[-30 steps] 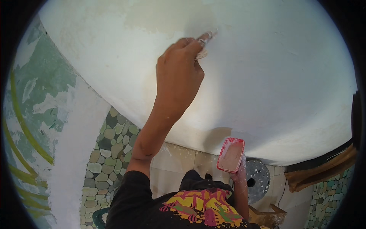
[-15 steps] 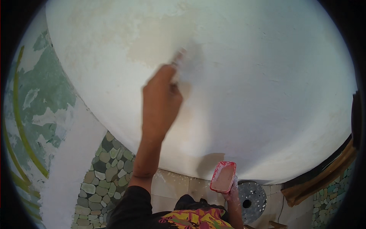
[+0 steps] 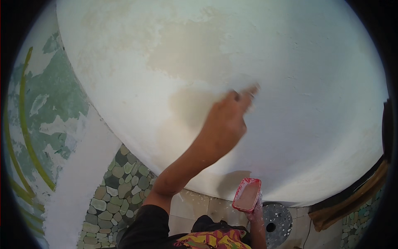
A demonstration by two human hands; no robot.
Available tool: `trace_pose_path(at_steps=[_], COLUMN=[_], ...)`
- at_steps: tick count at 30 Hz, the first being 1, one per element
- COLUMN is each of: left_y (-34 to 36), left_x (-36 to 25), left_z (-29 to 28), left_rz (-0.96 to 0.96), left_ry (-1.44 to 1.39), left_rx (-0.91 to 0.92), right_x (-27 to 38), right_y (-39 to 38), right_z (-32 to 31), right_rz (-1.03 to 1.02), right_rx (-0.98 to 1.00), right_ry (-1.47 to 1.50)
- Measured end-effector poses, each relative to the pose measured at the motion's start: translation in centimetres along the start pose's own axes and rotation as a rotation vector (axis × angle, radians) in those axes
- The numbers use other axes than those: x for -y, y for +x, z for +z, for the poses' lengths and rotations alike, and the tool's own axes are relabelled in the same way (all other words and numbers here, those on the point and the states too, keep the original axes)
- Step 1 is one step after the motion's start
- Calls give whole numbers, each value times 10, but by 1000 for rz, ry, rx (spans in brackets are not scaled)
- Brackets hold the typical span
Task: Applying white putty to a wall using a plastic spreader.
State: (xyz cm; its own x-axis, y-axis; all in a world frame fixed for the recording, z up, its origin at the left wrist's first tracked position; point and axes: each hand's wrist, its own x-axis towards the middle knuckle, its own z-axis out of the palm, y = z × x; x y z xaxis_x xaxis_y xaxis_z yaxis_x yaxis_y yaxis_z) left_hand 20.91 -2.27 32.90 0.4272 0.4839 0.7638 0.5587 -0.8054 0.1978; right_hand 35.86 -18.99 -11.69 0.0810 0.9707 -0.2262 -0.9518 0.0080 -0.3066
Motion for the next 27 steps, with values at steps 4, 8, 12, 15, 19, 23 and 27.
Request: trace_pose_path(at_steps=[4,8,12,15,19,23,27], left_y=[-28,-17,32,68,78,56,62], left_x=[6,4,49,73,89,81,72], left_z=[17,-38,-91,-100,-83,-72,-85], left_rz=[145,14,131,183,316,260,216], left_ry=[-276,-220,314,494,582,588,547], left_rx=[263,42,-508,-505,-509,-444,-471], right_x=[-11,-11,-11,-10,-9,-8,-9], right_y=[1,-6,-13,-13,-6,-3,0], right_z=[22,22,18,15,9,4,10], right_rz=[30,10,24,24,14,9,28], right_rx=[-15,6,-33,-56,3,-21,-65], right_ry=[-10,-22,19,49,7,7,12])
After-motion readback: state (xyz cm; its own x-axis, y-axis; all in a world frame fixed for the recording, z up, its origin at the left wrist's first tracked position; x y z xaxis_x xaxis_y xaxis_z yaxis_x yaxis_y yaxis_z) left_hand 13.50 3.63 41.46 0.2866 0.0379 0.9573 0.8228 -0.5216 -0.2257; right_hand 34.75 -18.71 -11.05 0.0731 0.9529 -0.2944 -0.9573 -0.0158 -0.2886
